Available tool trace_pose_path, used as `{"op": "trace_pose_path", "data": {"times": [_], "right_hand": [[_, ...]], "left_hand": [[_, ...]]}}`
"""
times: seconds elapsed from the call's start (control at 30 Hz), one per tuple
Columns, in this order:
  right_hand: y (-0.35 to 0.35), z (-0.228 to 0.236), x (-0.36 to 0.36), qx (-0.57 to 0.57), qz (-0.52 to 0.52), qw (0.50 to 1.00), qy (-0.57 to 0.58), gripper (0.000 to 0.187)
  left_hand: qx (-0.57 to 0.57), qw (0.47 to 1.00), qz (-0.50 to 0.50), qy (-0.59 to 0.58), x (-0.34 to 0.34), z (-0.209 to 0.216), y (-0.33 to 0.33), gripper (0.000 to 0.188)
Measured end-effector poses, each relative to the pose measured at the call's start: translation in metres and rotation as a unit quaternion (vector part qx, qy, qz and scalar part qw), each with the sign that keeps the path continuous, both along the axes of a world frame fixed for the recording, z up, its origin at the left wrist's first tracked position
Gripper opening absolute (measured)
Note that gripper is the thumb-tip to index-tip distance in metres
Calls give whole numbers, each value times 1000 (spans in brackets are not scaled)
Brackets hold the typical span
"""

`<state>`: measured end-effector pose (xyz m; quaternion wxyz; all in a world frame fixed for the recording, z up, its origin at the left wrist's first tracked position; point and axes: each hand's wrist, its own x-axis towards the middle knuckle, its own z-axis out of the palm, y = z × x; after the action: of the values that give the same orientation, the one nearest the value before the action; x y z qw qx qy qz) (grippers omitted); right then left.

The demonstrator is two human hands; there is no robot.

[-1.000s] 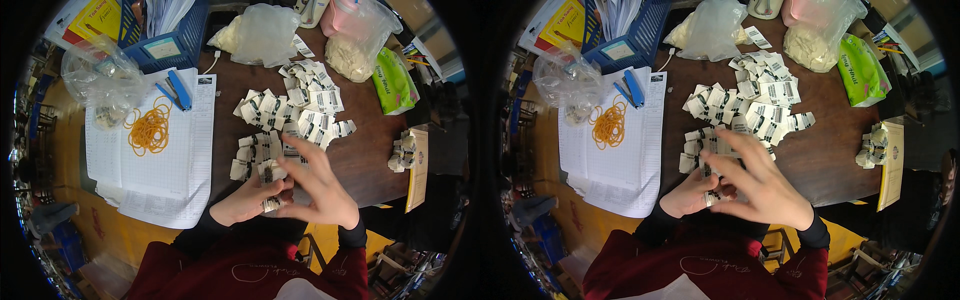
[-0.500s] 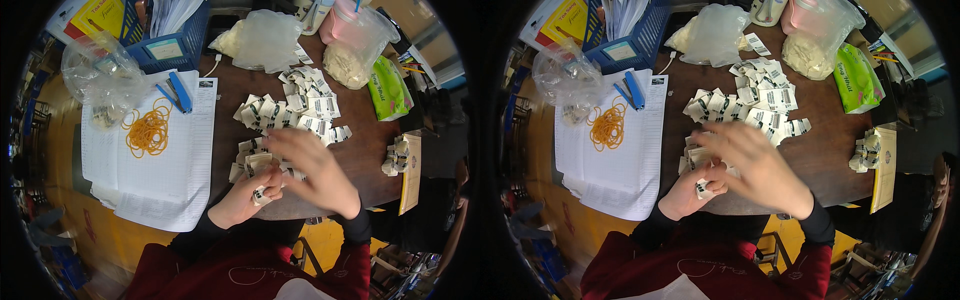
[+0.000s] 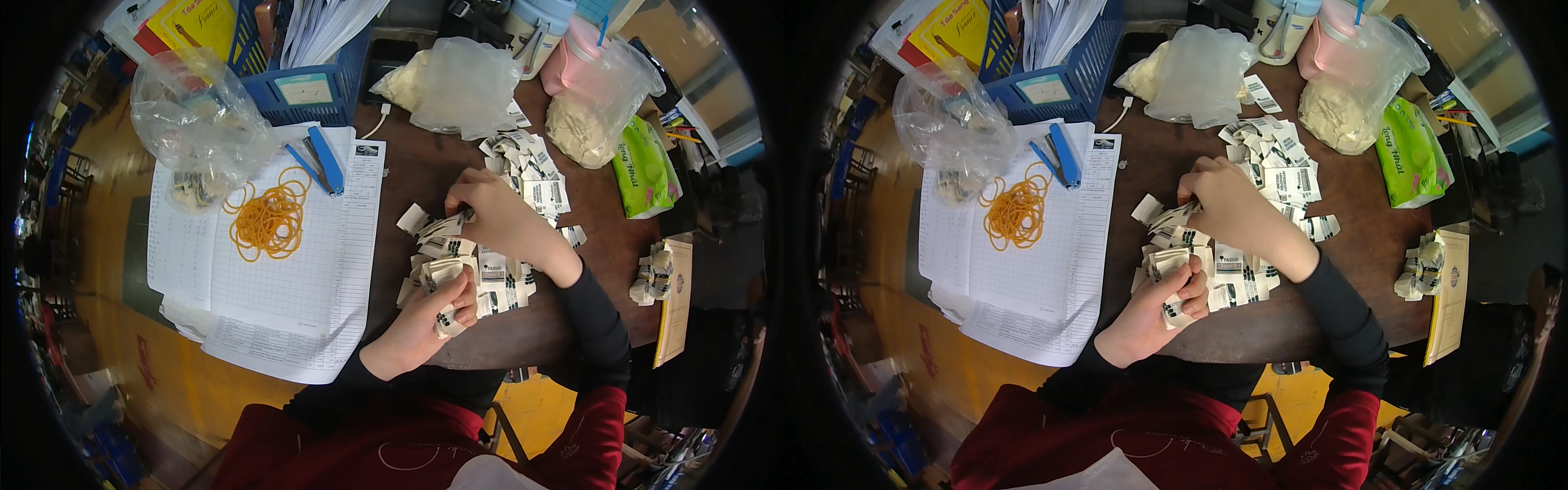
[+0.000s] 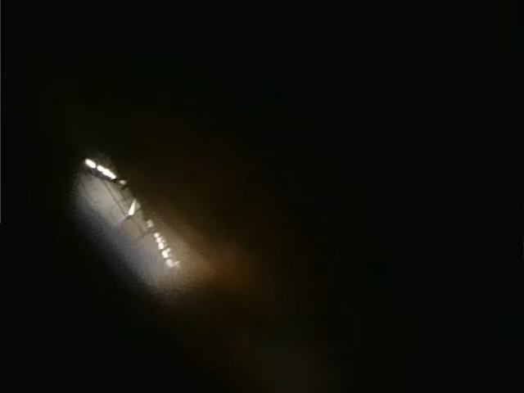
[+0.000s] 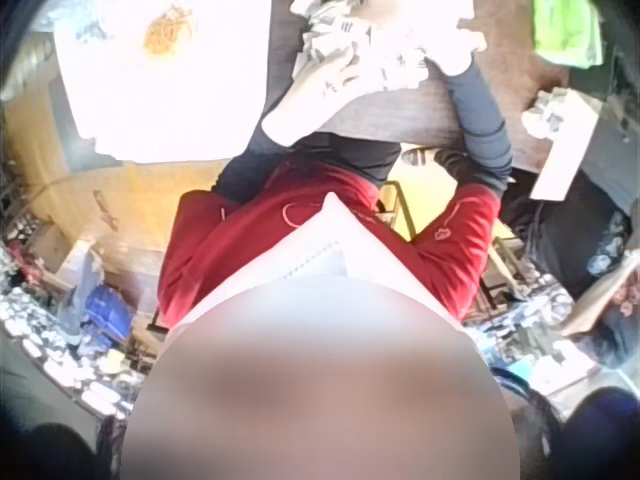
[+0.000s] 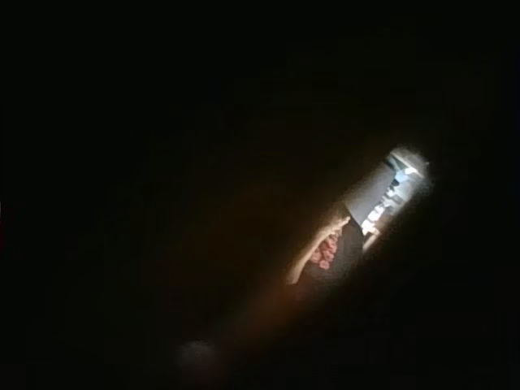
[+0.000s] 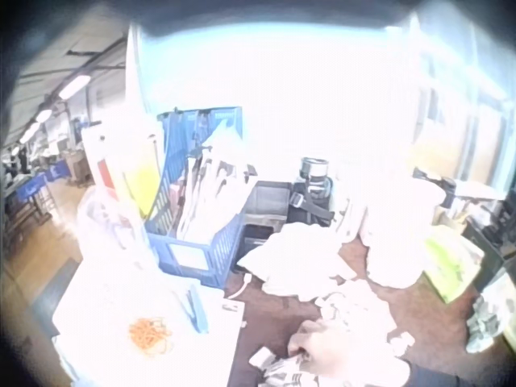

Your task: The person gathers loose paper receipts from a table, aligns them into neat stacks, and secures each stack with a rubber band. The person repeats this process, creating multiple bundled stacks of receipts.

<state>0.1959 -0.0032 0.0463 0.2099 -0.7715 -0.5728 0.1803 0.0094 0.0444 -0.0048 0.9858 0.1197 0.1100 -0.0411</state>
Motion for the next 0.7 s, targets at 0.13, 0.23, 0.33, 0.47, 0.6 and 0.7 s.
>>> {"op": "trace_pose_path", "data": {"times": [0.13, 0.23, 0.33, 0.47, 0.6, 0.7], "right_hand": [[-9, 20, -14, 80, -37, 994, -64, 23], [-17, 28, -17, 96, -59, 979, -172, 24], [-14, 19, -21, 90, -42, 973, -209, 27], [-4, 1, -29, 66, -31, 972, -222, 28], [-9, 5, -26, 43, -36, 953, -298, 18], [-11, 5, -26, 62, -24, 933, -352, 14]], "left_hand": [[8, 1000, 8, 3, -1, -1, -1, 11], [7, 1000, 11, 4, -1, 0, -2, 11], [9, 1000, 10, -1, 0, 1, -2, 11], [5, 1000, 9, 5, 0, 1, -1, 12], [14, 1000, 12, 3, -1, -1, -1, 12], [14, 1000, 16, 9, 0, -3, -3, 12]]}}
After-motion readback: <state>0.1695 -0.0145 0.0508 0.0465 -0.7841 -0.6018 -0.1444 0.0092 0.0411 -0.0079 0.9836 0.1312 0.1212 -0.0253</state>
